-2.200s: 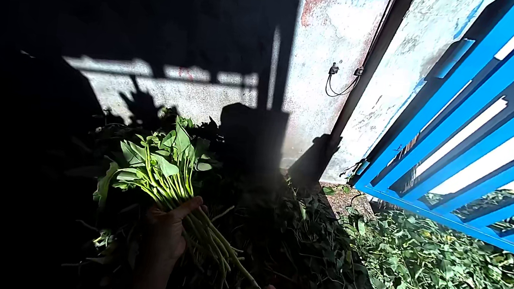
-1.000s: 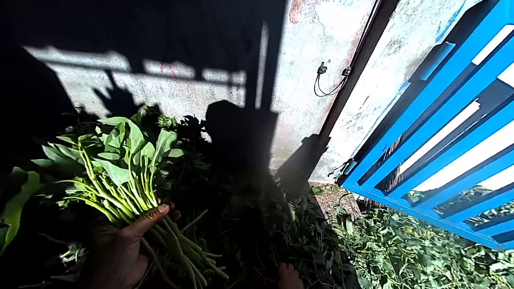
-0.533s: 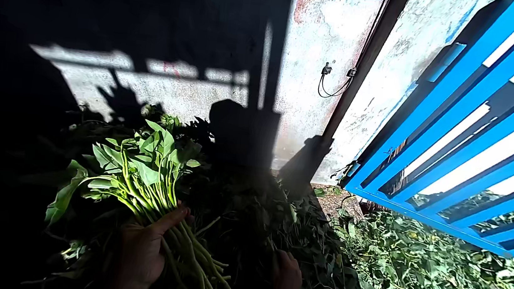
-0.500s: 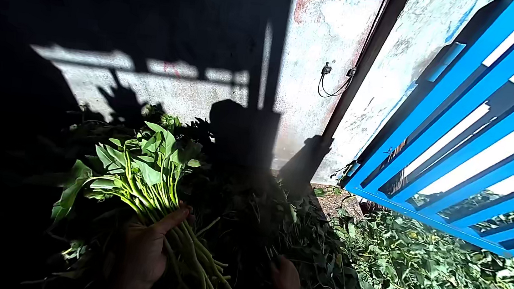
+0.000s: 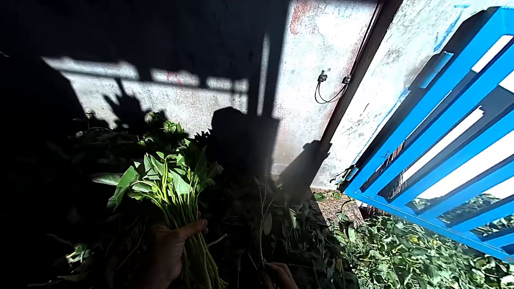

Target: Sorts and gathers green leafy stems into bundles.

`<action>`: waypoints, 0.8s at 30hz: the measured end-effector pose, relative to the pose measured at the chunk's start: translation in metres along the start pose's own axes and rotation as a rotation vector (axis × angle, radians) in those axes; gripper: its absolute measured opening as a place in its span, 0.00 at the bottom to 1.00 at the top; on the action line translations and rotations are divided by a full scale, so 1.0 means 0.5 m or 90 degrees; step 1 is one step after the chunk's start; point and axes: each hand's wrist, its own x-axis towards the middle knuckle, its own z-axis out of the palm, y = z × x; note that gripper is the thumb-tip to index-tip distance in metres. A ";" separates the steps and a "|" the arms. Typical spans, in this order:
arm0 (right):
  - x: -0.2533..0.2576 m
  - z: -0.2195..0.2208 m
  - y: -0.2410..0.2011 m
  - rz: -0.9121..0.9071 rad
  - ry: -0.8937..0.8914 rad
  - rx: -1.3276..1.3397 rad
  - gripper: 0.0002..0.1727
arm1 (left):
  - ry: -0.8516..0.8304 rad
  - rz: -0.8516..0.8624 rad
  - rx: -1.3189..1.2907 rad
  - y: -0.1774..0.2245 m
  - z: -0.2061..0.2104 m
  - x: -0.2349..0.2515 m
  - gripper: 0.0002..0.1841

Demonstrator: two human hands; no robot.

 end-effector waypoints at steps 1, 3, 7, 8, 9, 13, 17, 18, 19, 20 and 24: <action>-0.008 0.005 -0.005 -0.022 -0.010 -0.008 0.09 | -0.016 0.003 0.006 -0.004 0.001 0.002 0.17; -0.025 0.016 -0.009 -0.068 -0.026 -0.040 0.09 | -0.043 0.001 0.014 -0.011 0.003 0.004 0.18; -0.049 0.034 -0.019 -0.150 -0.065 -0.120 0.08 | -0.080 -0.036 0.024 -0.019 0.009 0.003 0.19; -0.052 0.038 -0.019 -0.171 -0.074 -0.134 0.08 | -0.089 -0.040 0.026 -0.021 0.009 0.003 0.19; -0.054 0.042 -0.016 -0.189 -0.081 -0.147 0.08 | -0.094 -0.041 0.030 -0.022 0.009 0.004 0.20; -0.054 0.044 -0.023 -0.222 -0.122 -0.187 0.07 | -0.103 -0.044 0.028 -0.024 0.007 0.005 0.21; -0.051 0.039 -0.035 -0.250 -0.144 -0.195 0.08 | -0.094 -0.033 0.035 -0.023 0.010 0.004 0.22; -0.050 0.038 -0.038 -0.260 -0.150 -0.188 0.08 | -0.086 -0.030 0.045 -0.022 0.012 0.004 0.22; -0.048 0.038 -0.041 -0.269 -0.158 -0.179 0.08 | -0.080 -0.029 0.055 -0.021 0.012 0.005 0.23; -0.047 0.037 -0.045 -0.276 -0.167 -0.170 0.08 | -0.075 -0.032 0.066 -0.020 0.012 0.006 0.24; -0.036 0.035 -0.055 -0.238 -0.195 -0.176 0.08 | -0.080 -0.051 0.075 -0.016 0.010 0.006 0.24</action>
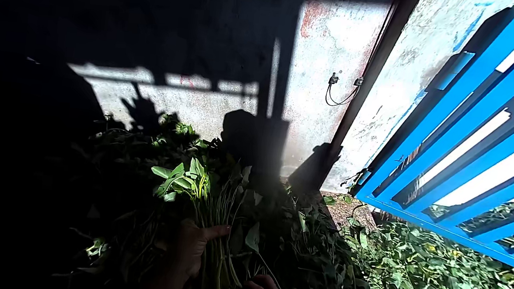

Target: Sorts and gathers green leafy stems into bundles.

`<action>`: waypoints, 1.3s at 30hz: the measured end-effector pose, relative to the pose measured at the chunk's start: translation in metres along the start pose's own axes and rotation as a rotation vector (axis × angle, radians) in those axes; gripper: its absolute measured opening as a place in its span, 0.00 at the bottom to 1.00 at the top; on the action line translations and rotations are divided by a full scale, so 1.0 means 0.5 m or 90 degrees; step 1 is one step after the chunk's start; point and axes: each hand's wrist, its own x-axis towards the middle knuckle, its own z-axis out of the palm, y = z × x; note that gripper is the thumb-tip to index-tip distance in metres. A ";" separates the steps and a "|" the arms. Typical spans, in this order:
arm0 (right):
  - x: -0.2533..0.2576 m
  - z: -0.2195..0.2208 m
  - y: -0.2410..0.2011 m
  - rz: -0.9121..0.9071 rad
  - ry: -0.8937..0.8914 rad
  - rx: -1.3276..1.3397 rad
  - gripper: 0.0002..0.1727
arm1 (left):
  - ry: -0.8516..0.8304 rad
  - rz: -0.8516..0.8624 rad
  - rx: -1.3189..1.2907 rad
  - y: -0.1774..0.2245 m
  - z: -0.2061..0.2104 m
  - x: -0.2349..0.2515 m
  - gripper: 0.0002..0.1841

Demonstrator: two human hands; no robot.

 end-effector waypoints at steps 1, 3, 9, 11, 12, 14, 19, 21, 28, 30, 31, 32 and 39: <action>0.003 -0.002 0.001 0.038 -0.014 -0.019 0.10 | -0.005 -0.002 -0.001 0.003 0.000 -0.002 0.24; 0.014 -0.009 0.004 0.121 -0.081 -0.036 0.17 | -0.020 -0.004 -0.005 0.008 0.001 -0.006 0.24; 0.069 0.010 -0.034 0.277 -0.113 0.259 0.22 | -0.129 -0.004 -0.032 0.002 0.000 -0.025 0.24; 0.087 0.021 -0.059 0.336 -0.028 0.399 0.12 | -0.146 0.000 -0.040 0.003 -0.001 -0.027 0.24; 0.094 0.022 -0.070 0.386 0.005 0.486 0.09 | -0.144 0.003 -0.045 0.005 -0.002 -0.027 0.23; 0.102 0.024 -0.084 0.470 0.067 0.612 0.09 | -0.134 0.002 -0.056 0.009 -0.004 -0.026 0.23; 0.075 0.026 -0.078 0.132 0.036 0.094 0.12 | -0.054 0.028 -0.057 0.013 -0.005 -0.020 0.21; 0.052 0.010 -0.070 0.003 -0.011 -0.139 0.11 | 0.016 0.069 -0.070 0.026 -0.016 -0.006 0.21; 0.038 -0.109 -0.077 0.405 -0.573 -0.410 0.25 | 0.108 0.173 -0.056 0.072 -0.055 0.014 0.19; 0.066 -0.114 -0.107 0.311 -0.433 -0.344 0.22 | 0.092 0.146 -0.044 0.062 -0.038 0.006 0.20; 0.075 -0.099 -0.112 0.244 -0.346 -0.305 0.20 | 0.082 0.129 -0.043 0.053 -0.028 0.002 0.21; 0.082 -0.076 -0.106 0.183 -0.280 -0.261 0.20 | 0.069 0.115 -0.040 0.045 -0.020 -0.001 0.22; 0.025 -0.027 -0.049 -0.025 -0.152 -0.260 0.15 | 0.144 0.172 -0.085 0.084 -0.070 0.016 0.19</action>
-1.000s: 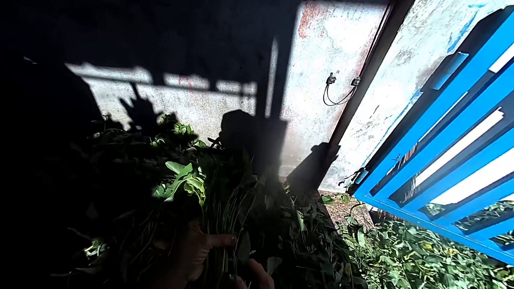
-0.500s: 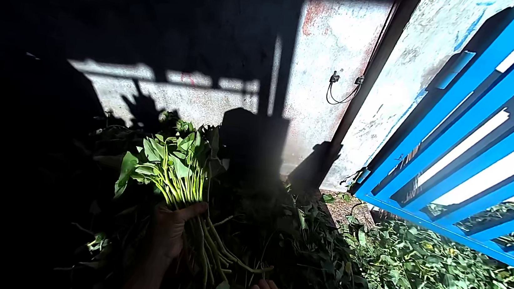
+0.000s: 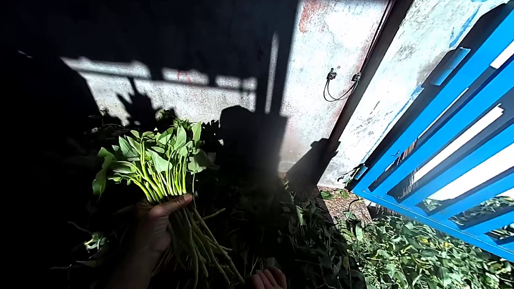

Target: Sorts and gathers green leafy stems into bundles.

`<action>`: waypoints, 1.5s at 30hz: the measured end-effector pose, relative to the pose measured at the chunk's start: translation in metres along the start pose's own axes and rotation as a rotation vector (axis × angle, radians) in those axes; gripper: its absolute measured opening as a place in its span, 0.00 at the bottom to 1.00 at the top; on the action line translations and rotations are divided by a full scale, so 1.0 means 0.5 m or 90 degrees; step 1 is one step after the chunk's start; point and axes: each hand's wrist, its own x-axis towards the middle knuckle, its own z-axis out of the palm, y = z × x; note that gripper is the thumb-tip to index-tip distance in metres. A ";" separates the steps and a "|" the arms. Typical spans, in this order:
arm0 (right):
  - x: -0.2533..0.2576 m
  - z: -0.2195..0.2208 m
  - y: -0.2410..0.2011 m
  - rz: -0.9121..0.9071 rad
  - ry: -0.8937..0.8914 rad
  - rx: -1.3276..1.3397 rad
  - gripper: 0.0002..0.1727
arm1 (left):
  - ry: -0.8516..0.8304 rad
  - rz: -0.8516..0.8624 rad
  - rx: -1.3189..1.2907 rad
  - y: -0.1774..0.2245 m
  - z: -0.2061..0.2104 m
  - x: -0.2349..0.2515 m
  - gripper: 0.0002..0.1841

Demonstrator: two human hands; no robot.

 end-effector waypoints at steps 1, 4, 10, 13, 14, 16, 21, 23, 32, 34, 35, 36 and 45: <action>-0.013 -0.012 0.004 -0.012 -0.005 0.023 0.14 | 0.013 0.016 -0.005 0.006 -0.008 0.002 0.18; -0.020 -0.045 0.000 -0.021 -0.066 0.016 0.14 | 0.046 0.030 -0.024 0.012 -0.004 -0.012 0.17; 0.063 -0.040 0.085 0.429 0.262 0.656 0.15 | 0.127 0.059 -0.101 -0.002 0.024 -0.038 0.24; 0.081 -0.086 0.168 0.636 0.521 0.991 0.16 | 0.188 0.112 -0.150 0.026 -0.007 -0.005 0.26; 0.071 -0.092 0.188 0.632 0.495 0.953 0.19 | 0.197 0.125 -0.170 0.038 -0.019 0.008 0.25; 0.031 -0.072 0.212 0.577 0.252 0.718 0.27 | 0.185 0.121 -0.195 0.052 -0.037 0.019 0.22; 0.001 0.122 0.263 0.467 -0.451 0.264 0.20 | 0.005 -0.044 -0.167 0.041 -0.026 -0.008 0.11; -0.003 0.218 0.262 0.518 -0.444 0.333 0.20 | -0.055 -0.108 -0.163 0.031 -0.020 -0.013 0.09; -0.019 0.327 0.255 0.725 -0.225 0.479 0.19 | -0.175 -0.159 -0.246 0.038 -0.023 -0.025 0.07; -0.006 0.296 0.234 0.740 -0.133 0.515 0.16 | -0.171 -0.149 -0.237 0.036 -0.024 -0.022 0.08; -0.002 0.285 0.228 0.739 -0.113 0.523 0.16 | -0.168 -0.138 -0.229 0.033 -0.025 -0.022 0.08; -0.003 0.280 0.227 0.732 -0.117 0.511 0.16 | -0.171 -0.128 -0.218 0.030 -0.026 -0.023 0.09; -0.038 0.367 0.287 0.612 -0.401 0.438 0.23 | -0.181 -0.085 -0.176 0.018 -0.022 -0.027 0.15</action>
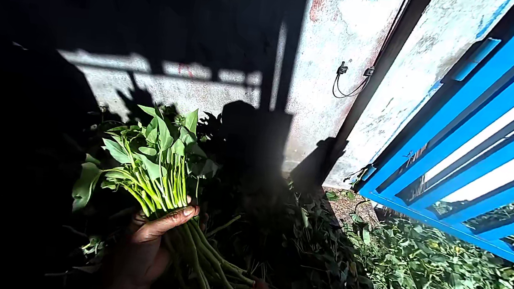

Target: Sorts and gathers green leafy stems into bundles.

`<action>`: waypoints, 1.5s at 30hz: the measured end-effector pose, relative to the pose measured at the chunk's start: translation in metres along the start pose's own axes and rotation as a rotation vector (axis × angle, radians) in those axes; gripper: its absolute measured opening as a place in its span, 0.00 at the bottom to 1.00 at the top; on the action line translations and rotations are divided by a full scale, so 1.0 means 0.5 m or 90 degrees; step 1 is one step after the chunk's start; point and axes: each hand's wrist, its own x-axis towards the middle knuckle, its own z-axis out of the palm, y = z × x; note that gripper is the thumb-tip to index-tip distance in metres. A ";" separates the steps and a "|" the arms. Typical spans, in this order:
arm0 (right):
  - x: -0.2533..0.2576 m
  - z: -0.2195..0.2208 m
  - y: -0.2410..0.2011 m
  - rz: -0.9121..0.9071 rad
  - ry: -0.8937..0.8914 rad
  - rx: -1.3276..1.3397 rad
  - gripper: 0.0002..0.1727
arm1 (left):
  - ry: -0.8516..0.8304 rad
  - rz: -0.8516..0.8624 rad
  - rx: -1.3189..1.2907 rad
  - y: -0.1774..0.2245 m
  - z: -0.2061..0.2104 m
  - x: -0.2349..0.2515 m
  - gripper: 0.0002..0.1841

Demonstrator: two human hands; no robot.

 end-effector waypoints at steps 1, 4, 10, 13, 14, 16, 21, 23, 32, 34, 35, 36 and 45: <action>-0.002 0.001 0.001 0.002 -0.003 0.009 0.22 | -0.005 0.000 0.000 -0.002 -0.002 0.002 0.17; -0.022 0.002 -0.006 0.038 0.034 0.122 0.19 | 0.004 -0.006 0.004 -0.004 -0.005 0.008 0.18; -0.033 -0.002 -0.012 0.043 0.079 0.257 0.19 | 0.049 -0.017 0.027 -0.018 0.005 0.005 0.14; -0.011 0.000 -0.005 0.017 0.048 0.192 0.22 | 0.053 -0.005 0.044 -0.025 0.015 0.007 0.15; -0.010 0.004 -0.007 0.009 0.046 0.184 0.21 | 0.050 -0.002 0.043 -0.025 0.015 0.009 0.14; -0.014 0.010 -0.010 0.007 0.055 0.194 0.21 | 0.047 -0.002 0.028 -0.026 0.016 0.013 0.14; -0.021 0.025 -0.033 0.033 0.246 0.328 0.14 | 0.064 -0.003 0.028 -0.032 0.016 0.021 0.14; -0.048 0.030 -0.070 -0.038 0.323 0.399 0.12 | 0.069 0.014 0.049 -0.037 0.017 0.022 0.15; -0.150 -0.009 -0.116 -0.149 0.327 0.309 0.15 | 0.081 0.007 0.205 -0.069 0.048 0.014 0.18; -0.189 -0.010 -0.150 -0.230 0.361 0.299 0.16 | 0.082 -0.012 0.228 -0.082 0.051 0.011 0.18; -0.207 -0.010 -0.166 -0.271 0.383 0.284 0.16 | 0.081 -0.020 0.239 -0.091 0.052 0.012 0.18; -0.222 -0.008 -0.179 -0.312 0.409 0.265 0.17 | 0.082 -0.025 0.248 -0.101 0.051 0.013 0.18; -0.319 -0.050 -0.246 -0.236 0.181 0.591 0.19 | 0.085 -0.044 0.329 -0.140 0.046 0.012 0.18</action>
